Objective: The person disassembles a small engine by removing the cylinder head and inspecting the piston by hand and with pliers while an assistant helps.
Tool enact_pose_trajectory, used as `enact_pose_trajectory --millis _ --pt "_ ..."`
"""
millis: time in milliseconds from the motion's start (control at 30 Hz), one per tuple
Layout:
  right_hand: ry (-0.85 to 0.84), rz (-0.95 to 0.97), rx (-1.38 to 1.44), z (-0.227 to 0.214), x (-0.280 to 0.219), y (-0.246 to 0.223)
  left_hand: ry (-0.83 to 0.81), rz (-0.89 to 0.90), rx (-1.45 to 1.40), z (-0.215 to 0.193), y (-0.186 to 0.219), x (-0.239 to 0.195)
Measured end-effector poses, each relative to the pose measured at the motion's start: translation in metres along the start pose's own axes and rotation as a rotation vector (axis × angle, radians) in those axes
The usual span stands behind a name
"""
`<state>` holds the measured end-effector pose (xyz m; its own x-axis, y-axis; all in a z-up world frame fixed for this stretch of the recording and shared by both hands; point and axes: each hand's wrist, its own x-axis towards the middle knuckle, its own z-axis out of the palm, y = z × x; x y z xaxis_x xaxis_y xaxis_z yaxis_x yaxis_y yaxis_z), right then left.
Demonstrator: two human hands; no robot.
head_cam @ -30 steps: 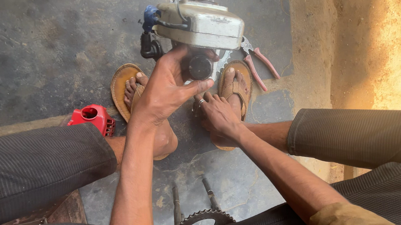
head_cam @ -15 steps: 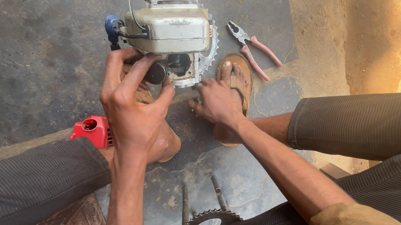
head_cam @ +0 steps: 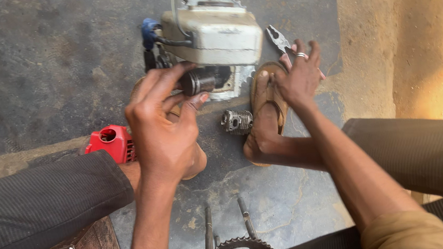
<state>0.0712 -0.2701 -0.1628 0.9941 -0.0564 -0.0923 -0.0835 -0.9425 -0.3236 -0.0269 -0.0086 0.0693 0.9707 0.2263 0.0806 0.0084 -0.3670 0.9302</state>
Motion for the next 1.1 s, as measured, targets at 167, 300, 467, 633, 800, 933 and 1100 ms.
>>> enact_pose_trajectory --millis 167,300,467,633,800,933,1100 --pt "-0.341 0.062 -0.017 0.016 0.016 0.027 0.043 0.000 0.064 0.001 -0.006 -0.003" --pt "-0.373 -0.021 -0.001 0.024 0.029 0.039 0.111 -0.104 0.083 0.006 -0.007 -0.010" --pt "-0.505 0.013 0.053 0.029 0.052 0.040 0.144 0.004 0.229 0.002 -0.009 -0.012" --pt "-0.420 -0.159 -0.012 0.035 0.046 0.039 0.078 -0.025 0.167 -0.006 -0.006 -0.008" --pt "-0.396 -0.046 -0.018 0.026 0.045 0.023 0.028 -0.015 0.198 -0.008 -0.009 -0.005" --pt "-0.398 -0.075 0.009 0.025 0.047 0.026 0.035 -0.019 0.201 -0.004 -0.009 -0.009" --pt "-0.212 -0.202 0.166 0.030 0.040 0.029 0.052 0.008 0.189 -0.004 -0.015 -0.011"
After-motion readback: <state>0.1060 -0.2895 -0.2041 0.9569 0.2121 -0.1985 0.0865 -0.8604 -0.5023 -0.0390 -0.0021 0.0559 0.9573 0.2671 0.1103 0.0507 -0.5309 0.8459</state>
